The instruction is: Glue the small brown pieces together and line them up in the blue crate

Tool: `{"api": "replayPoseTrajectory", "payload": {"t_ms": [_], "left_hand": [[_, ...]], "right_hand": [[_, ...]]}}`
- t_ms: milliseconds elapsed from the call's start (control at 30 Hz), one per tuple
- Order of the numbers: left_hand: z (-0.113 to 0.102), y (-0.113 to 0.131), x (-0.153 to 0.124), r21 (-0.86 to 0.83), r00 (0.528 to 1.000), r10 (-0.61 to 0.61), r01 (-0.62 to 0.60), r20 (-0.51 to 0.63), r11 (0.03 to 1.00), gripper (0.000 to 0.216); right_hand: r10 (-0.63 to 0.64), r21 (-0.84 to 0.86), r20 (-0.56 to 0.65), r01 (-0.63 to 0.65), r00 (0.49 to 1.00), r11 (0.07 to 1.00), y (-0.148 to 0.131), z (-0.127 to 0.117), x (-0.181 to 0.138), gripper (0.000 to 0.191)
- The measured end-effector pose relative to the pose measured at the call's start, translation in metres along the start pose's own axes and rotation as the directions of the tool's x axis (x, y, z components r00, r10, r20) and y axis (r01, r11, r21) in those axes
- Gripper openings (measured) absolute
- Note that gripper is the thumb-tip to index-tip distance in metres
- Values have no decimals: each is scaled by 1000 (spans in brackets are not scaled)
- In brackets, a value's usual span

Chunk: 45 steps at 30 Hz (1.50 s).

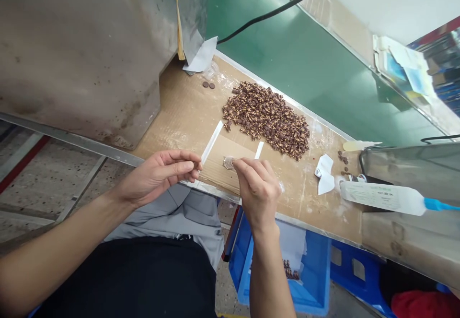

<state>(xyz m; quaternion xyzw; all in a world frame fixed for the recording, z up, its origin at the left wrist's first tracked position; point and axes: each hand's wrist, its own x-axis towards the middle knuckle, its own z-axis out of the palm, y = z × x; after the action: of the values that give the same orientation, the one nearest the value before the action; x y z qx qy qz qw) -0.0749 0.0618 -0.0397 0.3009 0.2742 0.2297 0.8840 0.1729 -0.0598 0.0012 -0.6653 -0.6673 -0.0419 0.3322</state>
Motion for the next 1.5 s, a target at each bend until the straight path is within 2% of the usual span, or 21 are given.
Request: {"api": "replayPoseTrajectory", "payload": {"t_ms": [167, 567, 1067, 1133, 1300, 1500], "left_hand": [[1, 0, 0, -6, 1000, 3, -3, -2, 1000, 26], [1, -1, 1, -7, 1000, 11, -11, -2, 1000, 25], [0, 1, 2, 14, 1000, 4, -4, 7, 1000, 24], [-1, 0, 2, 12, 1000, 5, -5, 1, 1000, 24], [1, 0, 2, 5, 1000, 1, -1, -5, 1000, 26], [1, 1, 2, 2, 1000, 2, -2, 3, 1000, 28]], "right_hand": [[35, 26, 25, -35, 999, 999, 1, -2, 1, 20], [1, 55, 38, -3, 999, 998, 7, -7, 1, 22], [-89, 31, 132, 86, 987, 996, 11, -17, 10, 24], [-69, 42, 104, 65, 992, 997, 11, -16, 10, 24], [77, 96, -92, -68, 993, 993, 8, -8, 7, 16], [101, 115, -76, -92, 992, 989, 9, 5, 0, 14]]}}
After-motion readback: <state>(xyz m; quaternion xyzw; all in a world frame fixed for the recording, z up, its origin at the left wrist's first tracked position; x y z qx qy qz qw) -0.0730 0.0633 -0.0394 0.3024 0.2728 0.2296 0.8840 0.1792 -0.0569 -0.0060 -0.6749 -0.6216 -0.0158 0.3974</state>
